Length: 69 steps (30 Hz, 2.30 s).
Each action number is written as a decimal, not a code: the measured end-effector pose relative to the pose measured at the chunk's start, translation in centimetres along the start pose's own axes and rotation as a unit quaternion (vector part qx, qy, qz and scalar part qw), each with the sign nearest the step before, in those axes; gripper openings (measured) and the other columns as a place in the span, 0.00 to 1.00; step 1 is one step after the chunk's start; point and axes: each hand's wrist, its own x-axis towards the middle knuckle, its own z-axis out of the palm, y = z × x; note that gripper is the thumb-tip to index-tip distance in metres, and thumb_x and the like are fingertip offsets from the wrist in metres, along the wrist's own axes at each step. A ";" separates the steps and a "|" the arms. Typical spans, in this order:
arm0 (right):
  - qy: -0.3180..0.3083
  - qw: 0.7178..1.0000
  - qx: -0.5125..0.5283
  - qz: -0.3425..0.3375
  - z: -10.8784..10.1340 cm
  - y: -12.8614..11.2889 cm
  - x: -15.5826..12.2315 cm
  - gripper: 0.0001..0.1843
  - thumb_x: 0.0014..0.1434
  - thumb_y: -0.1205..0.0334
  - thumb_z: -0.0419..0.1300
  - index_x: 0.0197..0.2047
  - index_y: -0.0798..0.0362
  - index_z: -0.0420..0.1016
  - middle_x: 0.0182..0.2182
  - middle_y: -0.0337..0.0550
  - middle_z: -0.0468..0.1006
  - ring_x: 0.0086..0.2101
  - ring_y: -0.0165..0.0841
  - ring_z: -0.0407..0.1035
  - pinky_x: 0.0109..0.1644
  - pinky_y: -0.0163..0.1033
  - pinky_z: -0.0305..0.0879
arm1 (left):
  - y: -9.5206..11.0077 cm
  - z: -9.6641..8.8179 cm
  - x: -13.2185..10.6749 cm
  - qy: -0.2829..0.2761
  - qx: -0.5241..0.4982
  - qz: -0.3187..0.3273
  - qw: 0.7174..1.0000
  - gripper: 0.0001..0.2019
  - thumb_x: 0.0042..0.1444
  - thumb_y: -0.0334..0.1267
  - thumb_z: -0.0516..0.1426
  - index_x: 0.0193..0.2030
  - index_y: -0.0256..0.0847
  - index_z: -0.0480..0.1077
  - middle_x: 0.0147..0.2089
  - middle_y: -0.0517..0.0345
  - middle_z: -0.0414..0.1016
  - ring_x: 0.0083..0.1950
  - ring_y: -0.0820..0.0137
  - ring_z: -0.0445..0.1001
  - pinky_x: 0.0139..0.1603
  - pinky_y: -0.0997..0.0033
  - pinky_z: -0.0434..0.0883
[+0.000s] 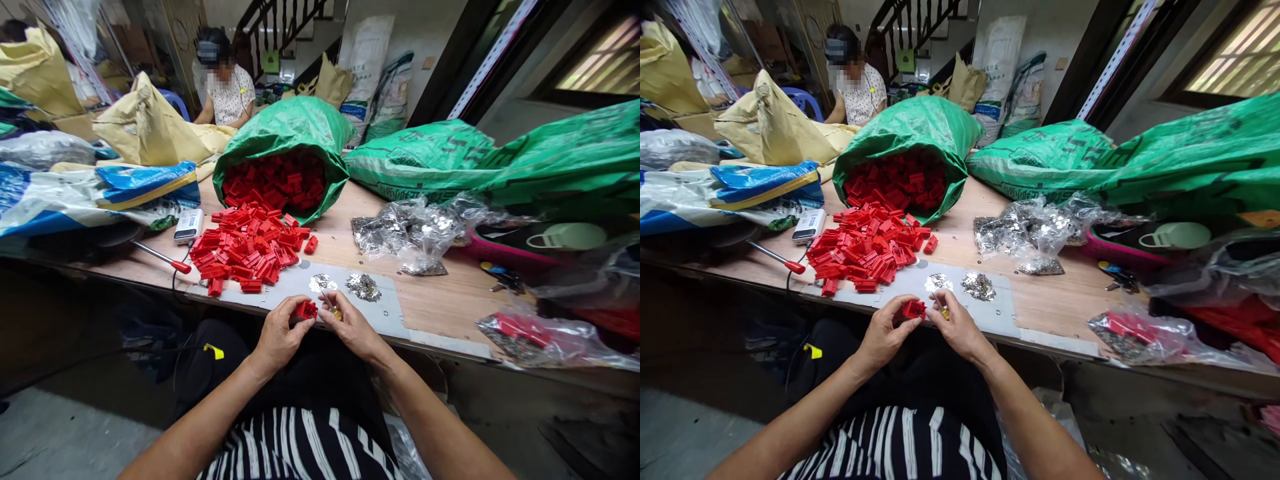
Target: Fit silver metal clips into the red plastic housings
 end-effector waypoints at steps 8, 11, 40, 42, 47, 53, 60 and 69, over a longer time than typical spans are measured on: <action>-0.005 0.983 -0.176 -0.058 -0.8 0.2 -0.1 0.16 0.62 0.62 0.53 0.52 0.49 0.72 0.36 0.44 0.74 0.37 0.35 0.69 0.44 0.41 0.64 | -1.2 -0.3 1.6 -0.009 0.103 0.035 0.994 0.20 0.54 0.27 0.57 0.55 0.42 0.67 0.48 0.52 0.73 0.50 0.66 0.72 0.54 0.60 0.70; -0.013 0.982 -0.183 -0.038 -0.8 -0.1 -0.3 0.14 0.59 0.62 0.56 0.49 0.47 0.73 0.33 0.41 0.77 0.33 0.34 0.70 0.40 0.39 0.64 | -1.6 -0.2 1.8 -0.022 0.086 0.031 0.996 0.21 0.54 0.27 0.57 0.55 0.43 0.67 0.50 0.52 0.74 0.51 0.65 0.72 0.54 0.60 0.70; -0.012 0.945 -0.319 -0.071 1.2 -0.6 -0.2 0.09 0.61 0.71 0.52 0.38 0.49 0.71 0.35 0.43 0.74 0.35 0.35 0.70 0.39 0.38 0.64 | -2.6 -0.3 2.2 -0.029 0.073 0.005 0.997 0.14 0.51 0.30 0.60 0.46 0.43 0.71 0.42 0.57 0.78 0.42 0.68 0.76 0.45 0.68 0.72; 0.002 0.941 -0.333 -0.063 1.8 -0.8 -0.3 0.10 0.62 0.71 0.51 0.39 0.50 0.70 0.35 0.44 0.74 0.35 0.35 0.70 0.38 0.38 0.64 | -2.7 -0.2 2.2 -0.023 0.075 0.003 0.997 0.14 0.51 0.30 0.60 0.46 0.43 0.71 0.43 0.57 0.78 0.43 0.67 0.76 0.46 0.67 0.71; 0.007 0.951 -0.303 -0.057 1.7 -0.6 0.0 0.07 0.60 0.69 0.54 0.37 0.49 0.71 0.35 0.42 0.74 0.35 0.34 0.70 0.38 0.38 0.63 | -2.8 -0.1 2.0 -0.018 0.063 -0.008 0.998 0.15 0.51 0.31 0.61 0.46 0.43 0.71 0.44 0.57 0.78 0.44 0.68 0.75 0.47 0.67 0.71; 0.004 0.977 -0.207 -0.053 0.0 -0.3 0.1 0.05 0.61 0.64 0.55 0.40 0.49 0.71 0.35 0.40 0.75 0.37 0.34 0.69 0.42 0.39 0.63 | -2.6 -0.1 1.5 -0.002 0.014 -0.053 0.999 0.14 0.50 0.32 0.61 0.45 0.42 0.70 0.39 0.60 0.77 0.39 0.69 0.75 0.44 0.70 0.70; 0.037 0.982 -0.168 -0.075 -0.8 -0.1 -1.3 0.09 0.63 0.62 0.50 0.43 0.51 0.70 0.40 0.45 0.75 0.41 0.35 0.69 0.46 0.41 0.64 | -2.0 0.0 1.4 0.018 -0.042 -0.079 0.996 0.14 0.50 0.33 0.62 0.44 0.43 0.69 0.38 0.60 0.76 0.38 0.69 0.73 0.44 0.70 0.69; -0.026 0.993 -0.110 -0.039 -0.1 -0.5 -1.8 0.09 0.65 0.64 0.46 0.48 0.51 0.61 0.29 0.37 0.71 0.31 0.32 0.67 0.40 0.38 0.62 | -1.2 -0.1 0.8 0.063 -0.153 -0.079 0.983 0.17 0.49 0.31 0.63 0.46 0.44 0.69 0.43 0.57 0.72 0.43 0.68 0.73 0.48 0.70 0.67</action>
